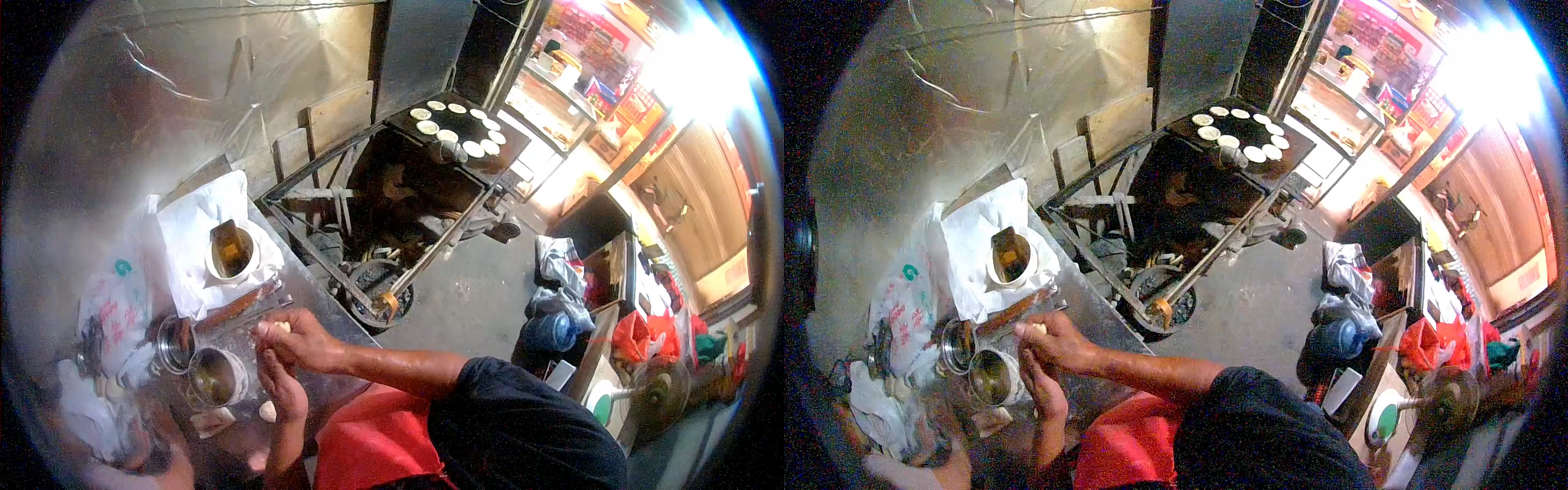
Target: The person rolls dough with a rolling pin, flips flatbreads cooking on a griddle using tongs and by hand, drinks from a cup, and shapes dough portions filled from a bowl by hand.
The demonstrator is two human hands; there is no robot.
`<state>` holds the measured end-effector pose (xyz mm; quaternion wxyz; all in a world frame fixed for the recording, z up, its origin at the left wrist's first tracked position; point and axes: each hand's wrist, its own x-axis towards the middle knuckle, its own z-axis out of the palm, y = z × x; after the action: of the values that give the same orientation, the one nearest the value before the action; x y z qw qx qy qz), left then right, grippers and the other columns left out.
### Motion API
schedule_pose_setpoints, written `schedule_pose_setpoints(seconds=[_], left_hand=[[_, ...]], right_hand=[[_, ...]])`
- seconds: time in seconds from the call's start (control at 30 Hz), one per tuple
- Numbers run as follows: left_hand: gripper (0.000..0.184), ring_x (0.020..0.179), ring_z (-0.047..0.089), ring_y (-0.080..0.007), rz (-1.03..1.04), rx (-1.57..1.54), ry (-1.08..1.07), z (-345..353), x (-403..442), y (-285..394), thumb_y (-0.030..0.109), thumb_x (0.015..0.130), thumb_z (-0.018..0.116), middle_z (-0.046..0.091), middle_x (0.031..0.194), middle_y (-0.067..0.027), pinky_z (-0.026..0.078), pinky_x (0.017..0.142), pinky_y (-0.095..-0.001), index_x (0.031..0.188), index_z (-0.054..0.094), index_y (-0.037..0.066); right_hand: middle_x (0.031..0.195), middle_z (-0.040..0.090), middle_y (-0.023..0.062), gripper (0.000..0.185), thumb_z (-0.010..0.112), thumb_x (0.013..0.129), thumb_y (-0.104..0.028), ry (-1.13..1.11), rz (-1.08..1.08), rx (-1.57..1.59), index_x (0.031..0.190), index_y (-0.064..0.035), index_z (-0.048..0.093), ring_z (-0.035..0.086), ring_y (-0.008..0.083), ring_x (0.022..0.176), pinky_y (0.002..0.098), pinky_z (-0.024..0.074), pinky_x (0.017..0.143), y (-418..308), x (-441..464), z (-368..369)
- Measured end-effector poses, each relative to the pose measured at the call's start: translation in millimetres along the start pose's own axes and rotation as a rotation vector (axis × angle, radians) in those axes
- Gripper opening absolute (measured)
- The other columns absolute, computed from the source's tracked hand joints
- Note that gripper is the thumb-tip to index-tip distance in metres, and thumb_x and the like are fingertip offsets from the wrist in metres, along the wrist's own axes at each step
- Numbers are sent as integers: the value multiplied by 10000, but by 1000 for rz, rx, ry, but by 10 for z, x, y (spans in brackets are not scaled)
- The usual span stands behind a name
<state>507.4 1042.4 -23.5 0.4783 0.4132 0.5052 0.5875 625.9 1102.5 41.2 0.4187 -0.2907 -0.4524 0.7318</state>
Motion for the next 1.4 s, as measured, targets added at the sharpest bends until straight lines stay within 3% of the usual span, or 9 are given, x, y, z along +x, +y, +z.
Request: schedule_pose_setpoints(seconds=[0.3,0.43,0.57,0.73,0.8,0.97,1.1,1.2,1.4], left_hand=[[555,1435,324,-258,126,435,15,74,-54,-26,354,1080,378,344,1561,-138,248,1175,-390,1511,338,7],[554,1347,438,-232,-43,7,-55,-6,91,296,365,1049,455,436,1480,-102,359,1108,-362,1479,392,23],[524,1155,601,-200,-126,-261,-111,-278,106,212,311,965,639,605,1285,-80,488,985,-331,1384,502,27],[392,1013,660,-194,-325,-358,-183,-147,50,185,175,894,687,680,1122,-119,552,903,-351,1222,611,-27],[534,1022,657,-225,-392,-415,-121,-140,-17,-74,321,811,810,678,1128,-99,543,887,-366,1208,606,30],[162,771,665,-172,-433,-332,7,-345,-111,48,140,827,706,675,843,-74,532,733,-305,939,624,56],[518,1165,598,-242,-102,-8,212,-459,215,61,80,837,709,623,1280,-121,464,1032,-352,1330,560,30],[835,1378,405,-385,283,786,220,-682,226,-723,52,807,745,389,1509,-228,337,1137,-442,1527,324,70],[577,1322,459,-408,95,927,-8,-1102,78,-1303,0,902,569,481,1443,-195,355,1129,-453,1458,422,44]], right_hand=[[724,622,7,440,542,1030,-429,97,-13,23,907,-24,665,562,77,696,265,492,627,285,110,-8],[895,638,37,418,516,1043,-409,-137,142,83,1058,-16,659,592,117,811,294,512,718,95,48,-110],[1090,622,171,297,656,953,-197,-382,-366,-829,1157,14,610,613,319,986,397,504,885,-135,27,-461],[1033,679,175,256,712,837,-154,-463,-332,-910,1058,-26,689,637,386,965,451,533,838,-129,20,-543],[966,674,140,257,749,811,-134,-436,-285,-952,1034,-27,683,650,344,900,423,542,760,12,8,-600],[830,652,123,80,688,796,-20,-370,-311,-1380,860,-16,641,639,230,692,332,517,610,747,20,-1422],[791,714,138,148,679,884,-161,-53,353,-1056,966,-49,731,695,300,739,413,543,690,1105,-171,-2026],[845,717,141,134,664,902,-137,-71,209,-1057,973,-46,731,702,281,773,386,545,696,1383,-201,-1964],[959,692,181,172,637,931,-118,-29,97,-971,1065,-25,690,696,293,824,378,551,725,1476,67,-1620]])
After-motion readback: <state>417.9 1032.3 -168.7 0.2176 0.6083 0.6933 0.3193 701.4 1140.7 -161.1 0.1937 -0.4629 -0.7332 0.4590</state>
